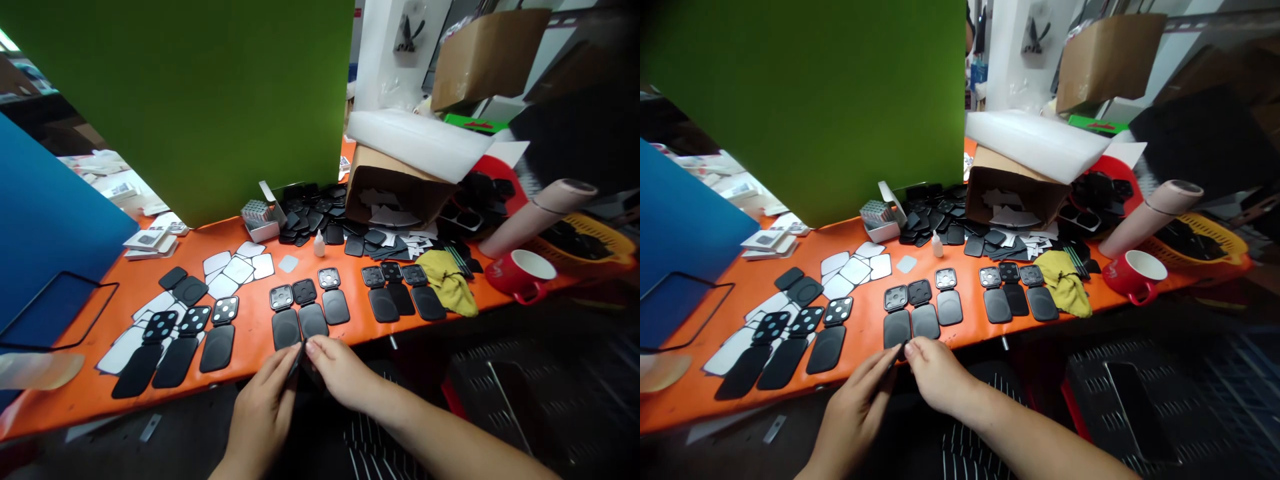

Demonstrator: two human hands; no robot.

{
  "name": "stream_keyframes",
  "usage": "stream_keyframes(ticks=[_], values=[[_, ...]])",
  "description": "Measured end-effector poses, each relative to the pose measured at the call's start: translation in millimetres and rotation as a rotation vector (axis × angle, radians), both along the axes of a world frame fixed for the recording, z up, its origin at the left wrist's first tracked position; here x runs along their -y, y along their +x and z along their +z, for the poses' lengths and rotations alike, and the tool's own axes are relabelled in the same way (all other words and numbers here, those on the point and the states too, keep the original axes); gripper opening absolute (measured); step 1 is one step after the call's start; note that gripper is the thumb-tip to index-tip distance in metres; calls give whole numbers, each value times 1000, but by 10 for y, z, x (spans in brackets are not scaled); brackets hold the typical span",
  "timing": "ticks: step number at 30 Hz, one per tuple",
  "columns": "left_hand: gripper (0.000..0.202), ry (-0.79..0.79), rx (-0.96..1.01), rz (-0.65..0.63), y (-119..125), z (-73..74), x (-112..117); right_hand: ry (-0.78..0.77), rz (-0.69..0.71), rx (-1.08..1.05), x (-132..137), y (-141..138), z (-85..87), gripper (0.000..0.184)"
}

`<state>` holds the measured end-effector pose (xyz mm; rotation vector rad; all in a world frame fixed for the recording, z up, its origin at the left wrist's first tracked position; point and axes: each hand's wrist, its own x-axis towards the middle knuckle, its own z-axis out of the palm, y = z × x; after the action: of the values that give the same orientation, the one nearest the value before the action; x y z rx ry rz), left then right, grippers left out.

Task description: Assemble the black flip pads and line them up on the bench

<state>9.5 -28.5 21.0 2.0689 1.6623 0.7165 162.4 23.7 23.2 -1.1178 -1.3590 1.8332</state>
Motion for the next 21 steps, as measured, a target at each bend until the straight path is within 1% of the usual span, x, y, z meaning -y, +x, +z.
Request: stream_keyframes(ticks=[1, 2, 4, 6, 8, 9, 11, 12, 14, 16, 17, 18, 19, 21], values=[[48, 8, -56, -31, -17, -19, 24, 14, 26, 25, 7, 15, -14, 31], [52, 13, -100, -52, -29, -36, 48, -25, 55, 29, 15, 26, -26, 30], [58, 6, -162, -67, -35, -61, 99, -188, 87, 4, 33, 36, -43, 28], [62, -12, -187, -62, -24, -75, 147, -338, 67, -38, 47, 27, -50, 25], [63, -35, -151, -51, -8, -84, 177, -421, 30, -99, 55, 8, -53, 23], [61, -46, -100, -46, 0, -88, 180, -450, 17, -138, 57, -4, -54, 23], [51, -77, 66, -13, 8, -98, 156, -497, 0, -238, 56, -25, -54, 24], [44, -112, 175, 38, 8, -102, 129, -521, -4, -294, 55, -34, -52, 25], [32, -232, 427, 204, -2, -108, 53, -574, 7, -401, 55, -47, -45, 28], [31, -351, 676, 384, -22, -102, -25, -601, 28, -445, 59, -58, -34, 32], [33, -386, 760, 450, -32, -93, -56, -591, 42, -429, 63, -65, -29, 32], [34, -398, 802, 494, -39, -80, -76, -567, 58, -393, 68, -73, -26, 30], [34, -390, 805, 523, -42, -65, -85, -537, 76, -350, 74, -83, -24, 28], [33, -343, 733, 552, -30, -36, -67, -483, 100, -272, 82, -105, -26, 23]])
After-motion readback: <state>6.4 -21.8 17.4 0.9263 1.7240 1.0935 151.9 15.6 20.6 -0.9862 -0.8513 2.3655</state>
